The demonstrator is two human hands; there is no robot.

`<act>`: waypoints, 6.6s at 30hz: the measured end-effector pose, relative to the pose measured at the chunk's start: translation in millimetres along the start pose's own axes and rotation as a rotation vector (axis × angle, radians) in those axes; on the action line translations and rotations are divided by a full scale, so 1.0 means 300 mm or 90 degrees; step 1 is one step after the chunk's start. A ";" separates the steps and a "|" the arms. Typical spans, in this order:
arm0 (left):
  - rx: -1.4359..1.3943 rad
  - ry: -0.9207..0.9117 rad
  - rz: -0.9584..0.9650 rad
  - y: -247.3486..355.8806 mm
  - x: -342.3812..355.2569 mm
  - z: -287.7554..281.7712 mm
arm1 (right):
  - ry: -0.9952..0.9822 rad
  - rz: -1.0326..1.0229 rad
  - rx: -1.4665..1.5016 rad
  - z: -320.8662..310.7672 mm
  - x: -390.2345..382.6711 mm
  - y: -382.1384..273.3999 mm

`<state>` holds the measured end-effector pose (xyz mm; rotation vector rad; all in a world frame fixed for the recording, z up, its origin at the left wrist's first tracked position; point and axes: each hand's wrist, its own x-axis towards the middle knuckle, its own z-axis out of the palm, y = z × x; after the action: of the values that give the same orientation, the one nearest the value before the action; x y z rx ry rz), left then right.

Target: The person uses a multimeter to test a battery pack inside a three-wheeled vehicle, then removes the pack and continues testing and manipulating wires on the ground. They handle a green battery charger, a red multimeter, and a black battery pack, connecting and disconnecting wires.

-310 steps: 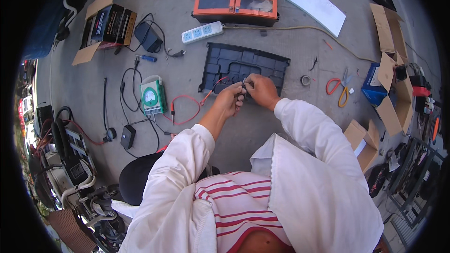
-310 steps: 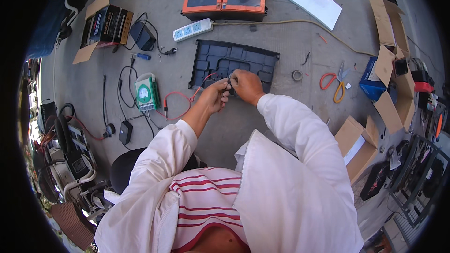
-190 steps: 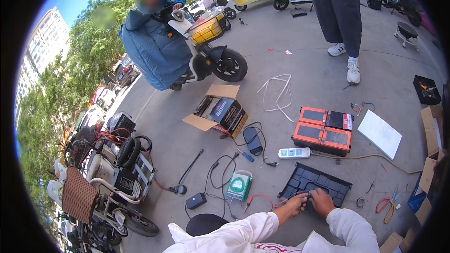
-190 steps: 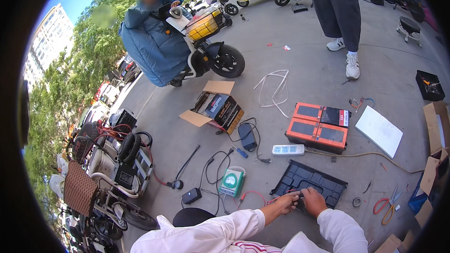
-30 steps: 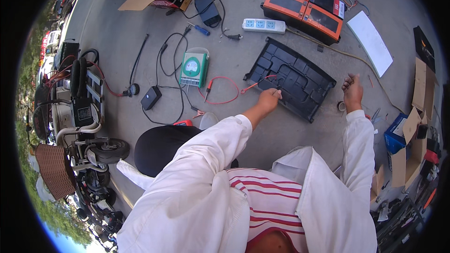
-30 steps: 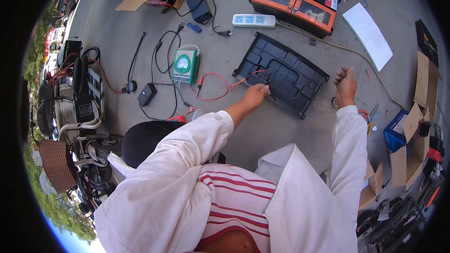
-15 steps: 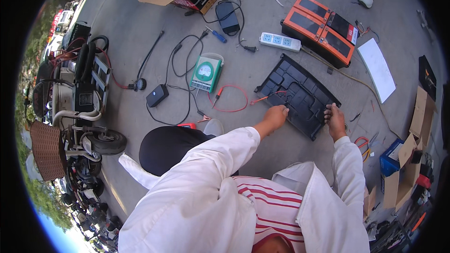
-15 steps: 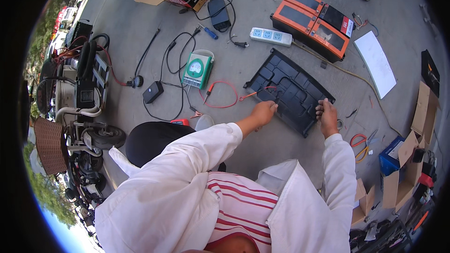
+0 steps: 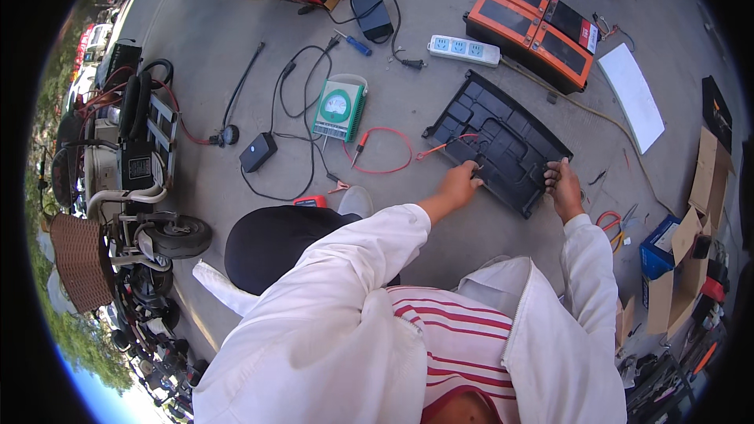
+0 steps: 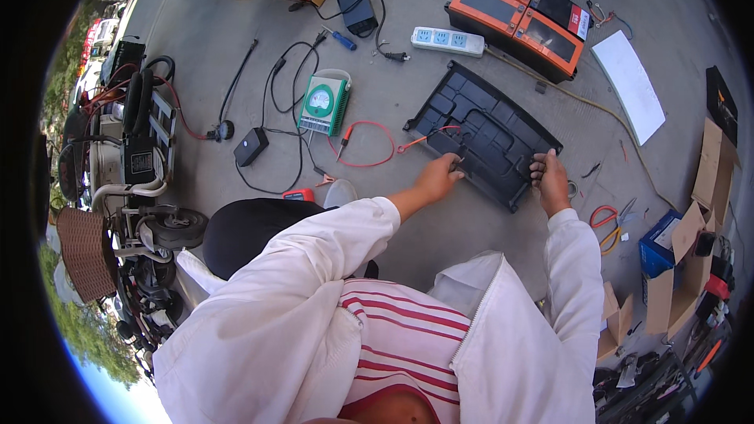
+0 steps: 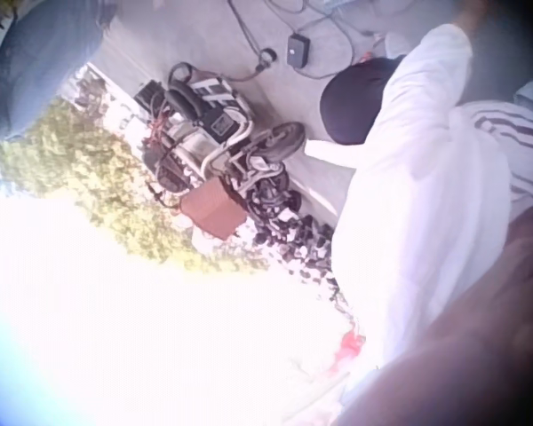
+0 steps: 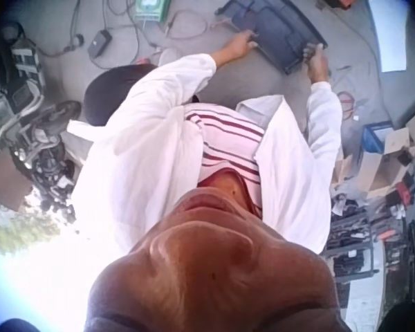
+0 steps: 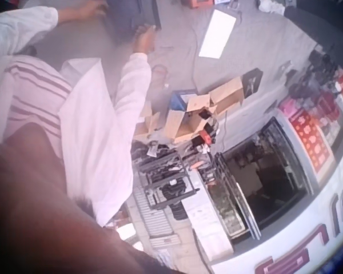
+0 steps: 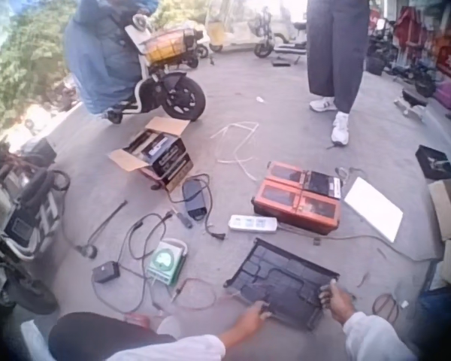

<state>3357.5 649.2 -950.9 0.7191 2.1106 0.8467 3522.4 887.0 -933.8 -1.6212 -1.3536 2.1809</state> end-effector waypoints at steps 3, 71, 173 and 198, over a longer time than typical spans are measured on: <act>-0.010 0.000 0.044 -0.008 -0.018 -0.018 | -0.014 0.001 0.008 0.010 -0.009 -0.011; -0.384 -0.023 -0.177 0.140 0.179 -0.399 | 0.550 -0.078 0.025 -0.180 -0.344 0.690; -0.139 0.095 0.507 1.102 -0.129 -1.150 | -0.405 -0.696 -0.017 0.655 -0.735 -1.058; -0.046 0.132 0.595 1.101 -0.160 -1.179 | -0.383 -0.713 0.010 0.701 -0.725 -1.029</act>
<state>3176.3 703.2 -502.8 1.6856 1.8510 1.5167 3320.9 829.5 -555.7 0.0148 -1.7193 1.8684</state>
